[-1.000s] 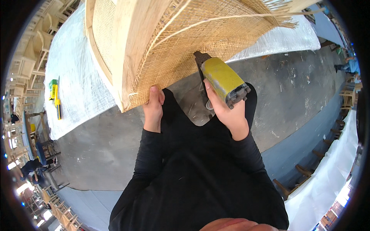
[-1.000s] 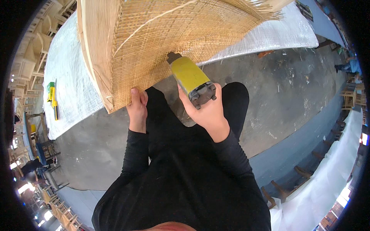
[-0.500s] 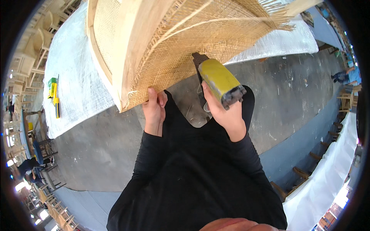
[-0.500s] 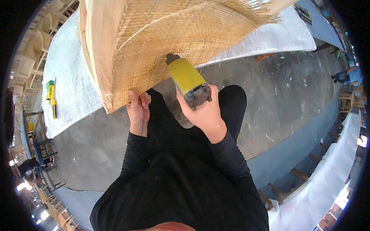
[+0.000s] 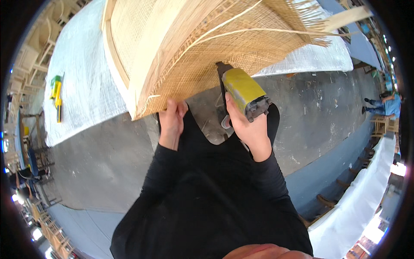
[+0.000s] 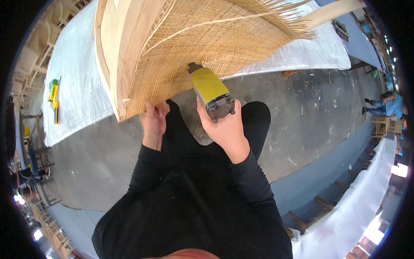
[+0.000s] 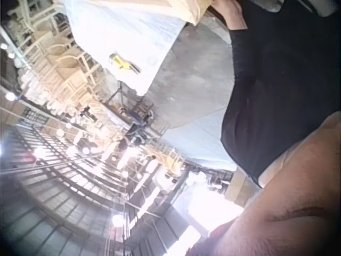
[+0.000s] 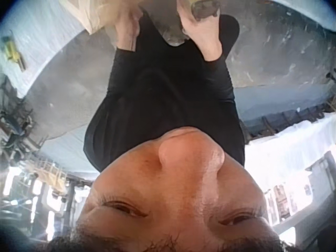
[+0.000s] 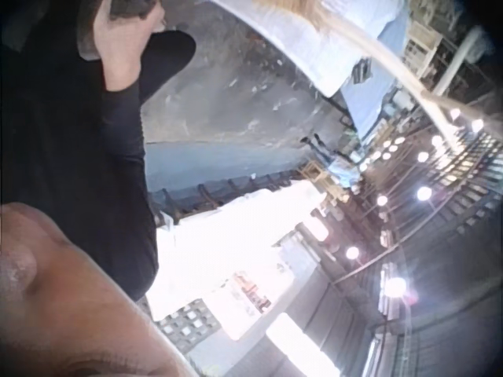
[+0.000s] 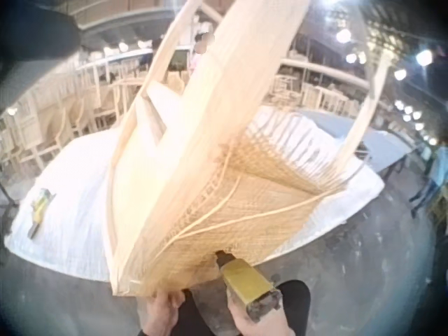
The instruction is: The person uses a pneumatic staple gun to attach woven cane webbing to the underside of a wooden chair frame. They repeatedly pull the webbing taut, staple it along the frame edges, and trim excess material with a utility knife.
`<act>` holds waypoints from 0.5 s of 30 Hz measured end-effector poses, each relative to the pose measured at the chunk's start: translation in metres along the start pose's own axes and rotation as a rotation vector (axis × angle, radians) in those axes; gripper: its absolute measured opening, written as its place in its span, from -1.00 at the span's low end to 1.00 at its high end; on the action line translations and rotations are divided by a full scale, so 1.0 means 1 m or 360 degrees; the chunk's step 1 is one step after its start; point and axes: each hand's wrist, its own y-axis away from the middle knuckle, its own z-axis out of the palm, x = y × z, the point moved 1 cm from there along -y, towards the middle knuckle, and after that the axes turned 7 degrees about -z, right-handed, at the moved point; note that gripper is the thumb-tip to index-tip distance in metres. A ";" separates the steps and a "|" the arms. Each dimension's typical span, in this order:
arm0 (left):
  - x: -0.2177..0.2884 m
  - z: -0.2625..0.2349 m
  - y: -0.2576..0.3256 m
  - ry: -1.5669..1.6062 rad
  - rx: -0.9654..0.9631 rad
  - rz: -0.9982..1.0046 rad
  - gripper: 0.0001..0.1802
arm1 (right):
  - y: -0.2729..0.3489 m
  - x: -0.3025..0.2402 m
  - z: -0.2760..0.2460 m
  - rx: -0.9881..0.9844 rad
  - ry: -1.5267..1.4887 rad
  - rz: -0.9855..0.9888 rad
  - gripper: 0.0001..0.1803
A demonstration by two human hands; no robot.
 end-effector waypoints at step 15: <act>0.005 0.006 0.000 -0.0313 0.0299 -0.0051 -0.70 | 0.002 -0.018 -0.004 -0.0235 0.0318 -0.0249 -0.78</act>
